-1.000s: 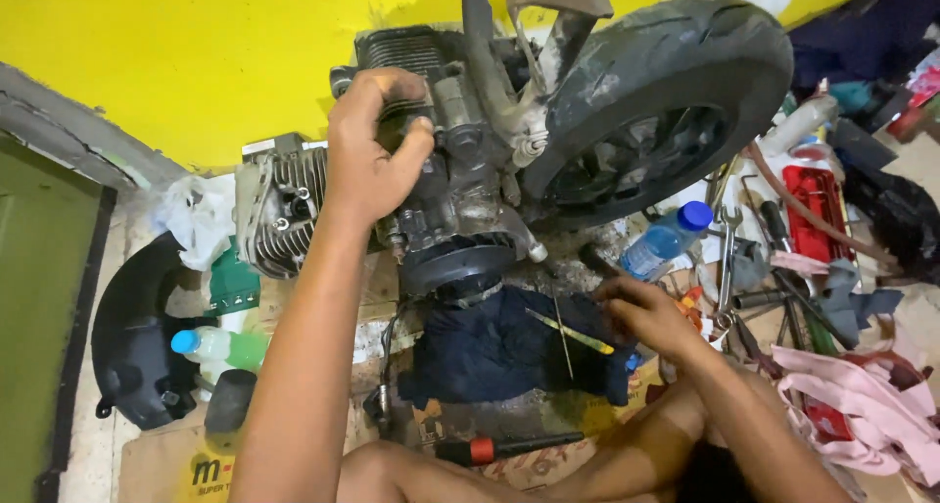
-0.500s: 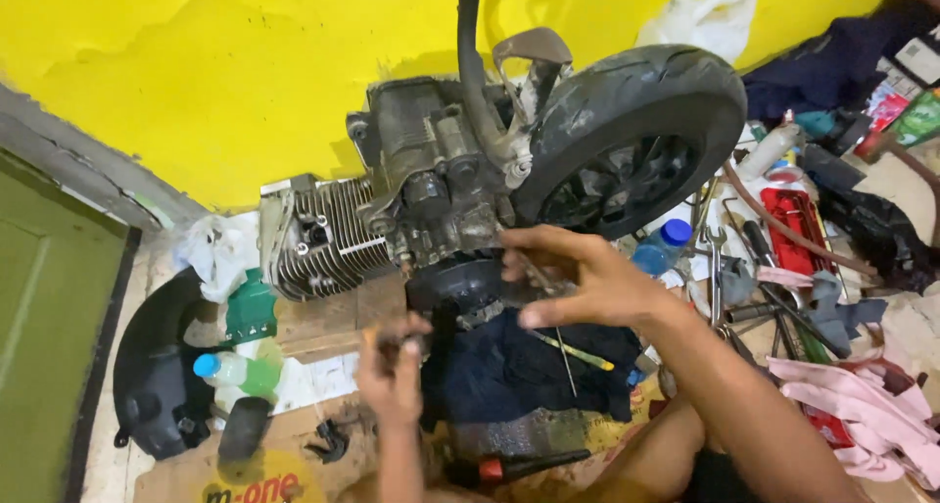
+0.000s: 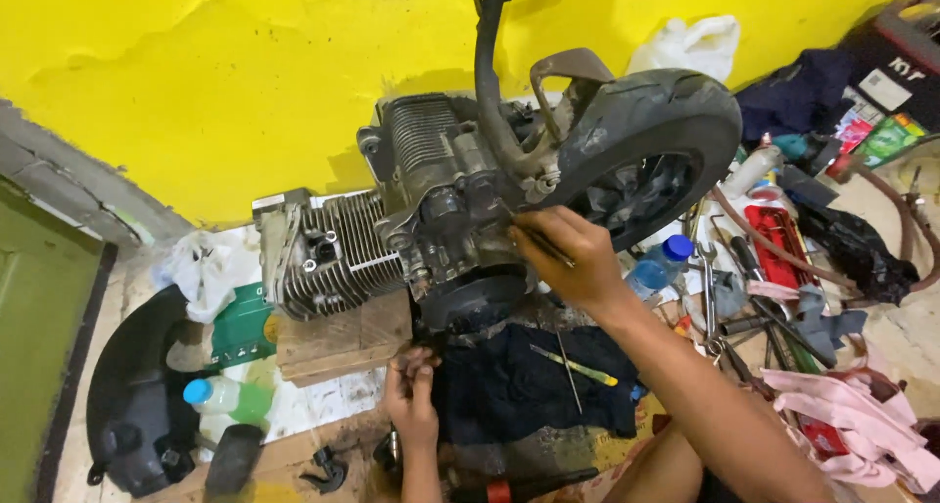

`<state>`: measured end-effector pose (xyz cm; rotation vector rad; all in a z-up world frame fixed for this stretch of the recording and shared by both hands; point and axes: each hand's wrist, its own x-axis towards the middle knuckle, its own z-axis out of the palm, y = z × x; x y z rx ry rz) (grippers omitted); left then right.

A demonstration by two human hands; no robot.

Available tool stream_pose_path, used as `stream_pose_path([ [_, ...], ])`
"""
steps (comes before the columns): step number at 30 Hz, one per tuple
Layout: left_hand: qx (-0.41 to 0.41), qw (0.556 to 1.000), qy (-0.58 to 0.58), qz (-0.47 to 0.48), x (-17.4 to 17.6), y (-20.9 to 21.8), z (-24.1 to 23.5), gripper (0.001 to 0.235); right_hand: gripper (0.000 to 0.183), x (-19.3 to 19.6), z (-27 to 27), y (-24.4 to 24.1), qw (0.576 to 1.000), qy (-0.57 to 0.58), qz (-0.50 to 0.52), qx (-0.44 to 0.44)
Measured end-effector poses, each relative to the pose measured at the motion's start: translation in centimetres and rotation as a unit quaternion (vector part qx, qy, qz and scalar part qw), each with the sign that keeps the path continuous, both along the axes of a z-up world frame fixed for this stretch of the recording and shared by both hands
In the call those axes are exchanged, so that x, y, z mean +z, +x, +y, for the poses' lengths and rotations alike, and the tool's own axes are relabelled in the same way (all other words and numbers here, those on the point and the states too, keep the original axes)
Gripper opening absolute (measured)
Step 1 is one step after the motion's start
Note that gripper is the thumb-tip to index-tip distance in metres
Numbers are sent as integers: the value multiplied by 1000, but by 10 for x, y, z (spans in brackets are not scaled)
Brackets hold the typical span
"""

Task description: The person sits on the floor and uses a screwdriver to adjust components on a motorcycle engine. They then switch to a wrench to tighten bolts on the engine casing.

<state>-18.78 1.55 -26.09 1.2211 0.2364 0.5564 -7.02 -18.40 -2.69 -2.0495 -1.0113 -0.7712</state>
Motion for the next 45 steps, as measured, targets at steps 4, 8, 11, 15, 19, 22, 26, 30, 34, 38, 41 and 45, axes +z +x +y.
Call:
stream_pose_path([
  [4, -7, 1000, -4, 7, -9, 4, 1, 26, 24, -6, 2, 5, 999, 11, -22, -36],
  [8, -13, 999, -27, -34, -15, 6, -2, 23, 22, -23, 1, 9, 989, -49, -46, -134],
  [11, -26, 999, -18, -38, -11, 6, -1, 23, 21, -24, 7, 8, 982, -73, -30, -174],
  [15, -46, 999, -21, -4, -9, 5, -4, 27, 19, -8, 14, 5, 976, -84, -49, -197],
  [19, -46, 998, -30, -12, -18, 4, -4, 25, 22, -17, 22, 4, 973, -100, -31, -206],
  [22, -64, 998, -16, -17, -22, 6, -5, 25, 15, -13, 36, 6, 981, -92, -4, -171],
  [26, -93, 995, -36, 0, -19, 5, -9, 30, 22, -7, 26, 10, 979, -84, 90, -161],
  [30, -87, 996, -19, -3, -10, 6, -6, 27, 19, -9, 21, 6, 971, -124, -5, -203],
  [34, -74, 997, -1, -4, -12, 10, -8, 23, 14, -32, 34, 18, 979, -13, 81, -185],
  [38, -95, 995, -23, -1, -10, 8, -6, 27, 12, -7, 17, 11, 980, -107, 51, -157],
  [41, -90, 996, -13, -2, -3, 8, -10, 27, 12, -16, 27, 11, 981, -116, 65, -141],
  [45, -103, 995, -3, 11, -13, 6, -9, 25, 15, -8, 21, 16, 982, -106, 119, -97],
])
